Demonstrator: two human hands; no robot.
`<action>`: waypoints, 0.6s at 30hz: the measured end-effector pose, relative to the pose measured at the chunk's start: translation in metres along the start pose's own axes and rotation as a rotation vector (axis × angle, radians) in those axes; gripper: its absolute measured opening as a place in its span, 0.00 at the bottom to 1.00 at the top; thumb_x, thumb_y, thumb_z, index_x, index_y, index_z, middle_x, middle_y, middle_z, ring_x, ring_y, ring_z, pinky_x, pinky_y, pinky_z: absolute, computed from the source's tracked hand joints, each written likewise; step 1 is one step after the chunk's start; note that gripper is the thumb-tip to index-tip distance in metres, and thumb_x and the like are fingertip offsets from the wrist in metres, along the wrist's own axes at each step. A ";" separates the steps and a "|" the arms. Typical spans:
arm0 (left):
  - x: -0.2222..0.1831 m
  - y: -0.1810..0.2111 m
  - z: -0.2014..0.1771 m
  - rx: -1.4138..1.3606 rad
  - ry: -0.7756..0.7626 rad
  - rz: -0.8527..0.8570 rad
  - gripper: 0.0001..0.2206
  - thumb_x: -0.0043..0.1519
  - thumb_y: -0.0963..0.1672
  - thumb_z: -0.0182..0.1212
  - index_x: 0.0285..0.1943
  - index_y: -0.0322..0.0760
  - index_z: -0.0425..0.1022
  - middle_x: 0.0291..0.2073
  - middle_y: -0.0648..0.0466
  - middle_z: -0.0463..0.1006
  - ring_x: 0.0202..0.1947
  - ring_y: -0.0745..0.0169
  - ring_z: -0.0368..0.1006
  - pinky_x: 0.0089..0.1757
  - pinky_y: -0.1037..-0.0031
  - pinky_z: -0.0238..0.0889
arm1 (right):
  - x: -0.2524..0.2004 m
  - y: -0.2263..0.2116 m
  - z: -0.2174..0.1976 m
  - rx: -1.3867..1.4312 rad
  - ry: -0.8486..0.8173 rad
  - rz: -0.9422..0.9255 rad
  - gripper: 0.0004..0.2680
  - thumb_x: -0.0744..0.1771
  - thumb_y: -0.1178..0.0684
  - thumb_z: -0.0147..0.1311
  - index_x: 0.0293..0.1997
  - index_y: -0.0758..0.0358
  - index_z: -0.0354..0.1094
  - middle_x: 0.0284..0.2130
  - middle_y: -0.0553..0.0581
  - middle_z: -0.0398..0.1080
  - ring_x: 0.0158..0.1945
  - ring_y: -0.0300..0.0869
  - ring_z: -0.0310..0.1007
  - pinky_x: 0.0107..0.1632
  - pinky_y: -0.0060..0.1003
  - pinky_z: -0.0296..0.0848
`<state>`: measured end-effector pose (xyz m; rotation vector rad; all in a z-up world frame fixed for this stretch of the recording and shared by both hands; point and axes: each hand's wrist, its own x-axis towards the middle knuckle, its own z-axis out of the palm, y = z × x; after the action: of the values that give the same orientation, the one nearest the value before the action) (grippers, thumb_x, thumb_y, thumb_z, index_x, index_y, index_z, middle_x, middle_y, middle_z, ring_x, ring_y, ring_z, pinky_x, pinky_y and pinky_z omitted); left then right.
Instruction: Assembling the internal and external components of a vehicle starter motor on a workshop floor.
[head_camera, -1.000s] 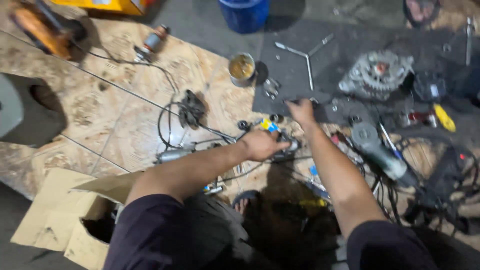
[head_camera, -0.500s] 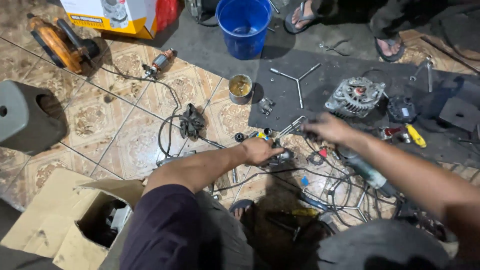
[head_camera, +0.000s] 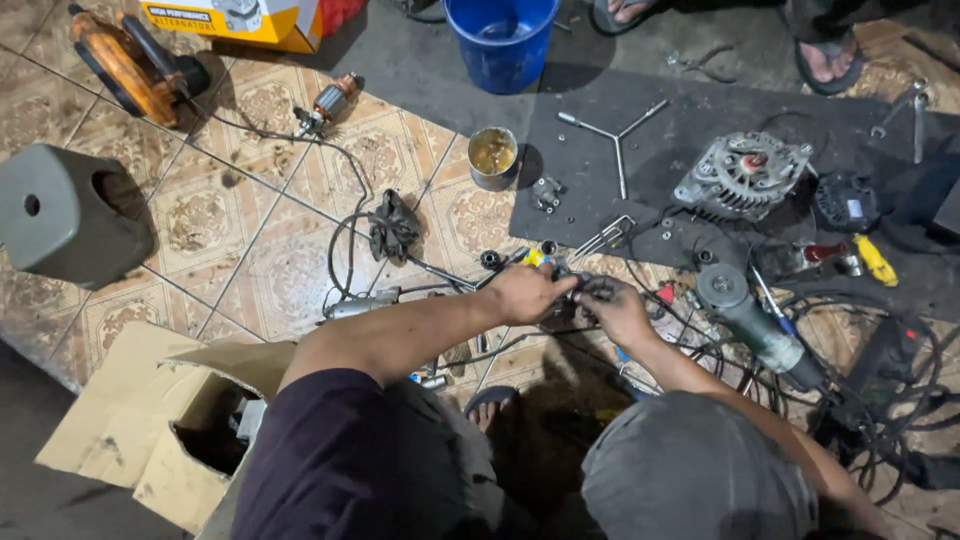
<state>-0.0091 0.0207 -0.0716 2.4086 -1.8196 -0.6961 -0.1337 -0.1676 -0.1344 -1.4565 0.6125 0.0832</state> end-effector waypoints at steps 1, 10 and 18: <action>0.000 0.001 -0.002 0.004 0.003 0.002 0.26 0.66 0.51 0.42 0.76 0.54 0.54 0.49 0.35 0.74 0.43 0.30 0.79 0.43 0.49 0.75 | 0.005 0.009 -0.002 0.000 0.003 -0.005 0.10 0.65 0.60 0.63 0.46 0.74 0.70 0.28 0.63 0.75 0.28 0.40 0.75 0.25 0.30 0.77; -0.009 0.007 -0.006 -0.017 -0.033 0.010 0.27 0.66 0.50 0.44 0.77 0.56 0.52 0.50 0.36 0.74 0.44 0.30 0.79 0.43 0.49 0.75 | -0.015 0.022 0.006 -0.053 0.129 -0.020 0.10 0.65 0.59 0.63 0.48 0.73 0.75 0.27 0.71 0.76 0.27 0.51 0.80 0.29 0.46 0.82; 0.000 0.000 -0.011 -0.089 -0.134 -0.042 0.25 0.68 0.49 0.42 0.78 0.58 0.51 0.54 0.35 0.73 0.51 0.28 0.76 0.49 0.46 0.71 | -0.023 0.009 0.017 -0.344 0.238 -0.180 0.08 0.63 0.52 0.69 0.43 0.61 0.81 0.37 0.65 0.80 0.47 0.52 0.80 0.51 0.46 0.74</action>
<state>-0.0052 0.0179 -0.0621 2.4025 -1.7466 -0.9426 -0.1513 -0.1433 -0.1326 -1.8670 0.6792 -0.1346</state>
